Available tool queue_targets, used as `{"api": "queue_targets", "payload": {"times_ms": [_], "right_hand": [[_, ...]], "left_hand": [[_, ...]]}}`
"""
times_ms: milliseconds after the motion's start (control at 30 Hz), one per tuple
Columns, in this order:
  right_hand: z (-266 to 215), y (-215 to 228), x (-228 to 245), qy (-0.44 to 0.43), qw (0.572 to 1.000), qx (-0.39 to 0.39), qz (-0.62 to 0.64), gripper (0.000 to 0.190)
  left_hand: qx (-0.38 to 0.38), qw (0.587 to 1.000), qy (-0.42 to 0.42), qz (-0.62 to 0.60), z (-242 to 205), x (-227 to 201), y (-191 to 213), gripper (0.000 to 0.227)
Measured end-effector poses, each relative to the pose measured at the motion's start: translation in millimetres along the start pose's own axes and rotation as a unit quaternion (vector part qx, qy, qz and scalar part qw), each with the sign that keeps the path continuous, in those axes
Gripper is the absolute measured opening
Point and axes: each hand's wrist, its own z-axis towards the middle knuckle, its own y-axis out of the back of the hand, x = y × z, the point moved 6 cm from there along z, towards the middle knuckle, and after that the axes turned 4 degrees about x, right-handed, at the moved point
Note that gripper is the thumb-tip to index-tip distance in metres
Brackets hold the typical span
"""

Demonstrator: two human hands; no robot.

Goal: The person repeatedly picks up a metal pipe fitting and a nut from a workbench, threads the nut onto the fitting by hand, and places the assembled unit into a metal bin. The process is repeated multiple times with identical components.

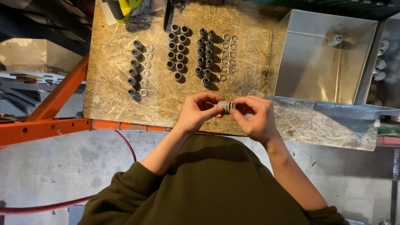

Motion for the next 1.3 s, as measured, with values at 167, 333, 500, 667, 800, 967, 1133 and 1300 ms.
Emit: {"api": "queue_targets", "payload": {"times_ms": [167,333,500,667,800,967,1133,1300], "right_hand": [[-2,-1,-7,-0.018,1.0,0.005,0.017,0.022],[-3,-3,-14,-0.032,0.998,-0.001,0.062,0.017],[-3,0,-10,-0.022,0.998,0.004,0.064,0.023],[-6,-1,-11,-0.009,0.997,-0.01,0.077,0.022],[-6,1,-8,-0.007,0.998,-0.006,0.067,0.017],[-10,-2,-12,-0.005,0.999,-0.003,0.048,0.026],[-8,0,8,0.042,0.999,-0.013,0.001,0.032],[-12,0,-9,0.018,1.0,-0.007,0.021,0.026]], "left_hand": [[0.003,1.0,-0.004,-0.001,2,1,2,0.042],[0.002,1.0,-0.005,0.006,1,0,1,0.042],[0.004,1.0,-0.009,0.015,-1,-1,1,0.042],[-0.001,1.0,-0.013,0.014,0,4,2,0.042],[-0.001,1.0,-0.009,0.017,-2,6,3,0.042],[-0.001,1.0,-0.011,0.021,-2,4,4,0.042],[0.002,1.0,-0.001,0.003,-3,0,-1,0.04],[0.013,1.0,-0.006,0.016,-4,2,-5,0.041]]}}
